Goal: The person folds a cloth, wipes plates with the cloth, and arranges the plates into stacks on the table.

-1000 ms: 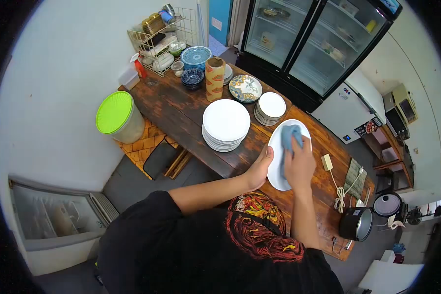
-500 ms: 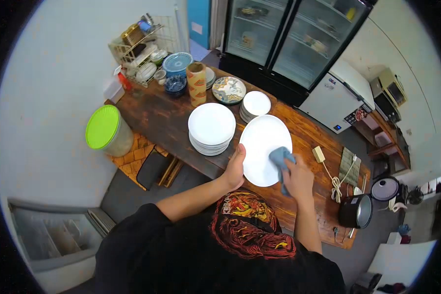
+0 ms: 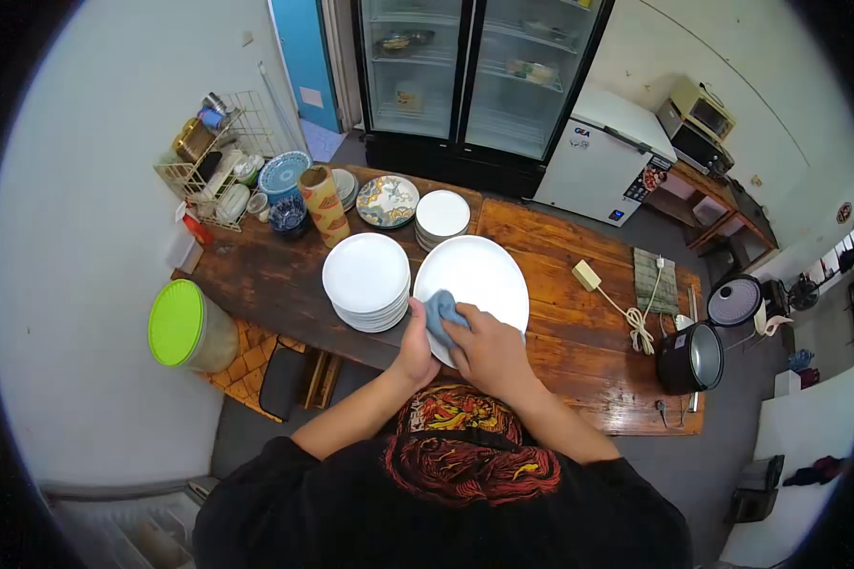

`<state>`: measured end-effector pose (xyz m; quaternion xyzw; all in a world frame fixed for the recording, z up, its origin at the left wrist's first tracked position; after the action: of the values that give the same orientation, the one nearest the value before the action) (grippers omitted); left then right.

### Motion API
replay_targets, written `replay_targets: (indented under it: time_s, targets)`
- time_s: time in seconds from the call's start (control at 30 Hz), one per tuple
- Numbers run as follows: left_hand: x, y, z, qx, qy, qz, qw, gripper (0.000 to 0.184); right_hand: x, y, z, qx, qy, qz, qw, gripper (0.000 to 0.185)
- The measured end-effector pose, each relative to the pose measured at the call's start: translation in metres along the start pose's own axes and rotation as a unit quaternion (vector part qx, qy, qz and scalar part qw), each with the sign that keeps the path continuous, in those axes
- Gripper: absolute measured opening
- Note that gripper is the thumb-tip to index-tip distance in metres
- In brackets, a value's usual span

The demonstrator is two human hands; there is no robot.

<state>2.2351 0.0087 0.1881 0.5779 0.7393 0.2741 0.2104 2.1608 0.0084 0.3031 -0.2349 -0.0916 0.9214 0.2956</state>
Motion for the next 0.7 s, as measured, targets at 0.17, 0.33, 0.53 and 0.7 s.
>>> replay_targets:
  time_s: [0.17, 0.33, 0.53, 0.7]
  targets:
    - [0.003, 0.013, 0.007, 0.008, 0.029, -0.028, 0.999, 0.078, 0.024, 0.041, -0.009, 0.006, -0.12, -0.041, 0.992, 0.037]
    - [0.009, 0.012, -0.005, -0.003, 0.037, -0.022, 0.999, 0.077, 0.015, 0.114, 0.009, 0.113, -0.053, -0.137, 0.983, 0.033]
    - [0.007, -0.008, -0.004, -0.046, -0.021, -0.009, 0.999, 0.076, -0.022, 0.083, 0.025, 0.122, 0.007, -0.138, 0.983, 0.04]
    - [0.006, -0.004, -0.004, -0.029, -0.048, -0.036, 0.998, 0.075, -0.018, 0.011, 0.007, 0.066, -0.039, -0.053, 0.996, 0.049]
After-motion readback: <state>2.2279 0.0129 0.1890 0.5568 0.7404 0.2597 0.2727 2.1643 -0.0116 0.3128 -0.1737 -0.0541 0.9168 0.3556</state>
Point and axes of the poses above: each hand's wrist, its own x-axis away from the middle knuckle, its own z-axis out of the back of the hand, y = z × x, the point moved 10 cm from there along -x, towards the middle knuckle, and after that the axes turned 7 degrees about -z, right-handed, at the moved point
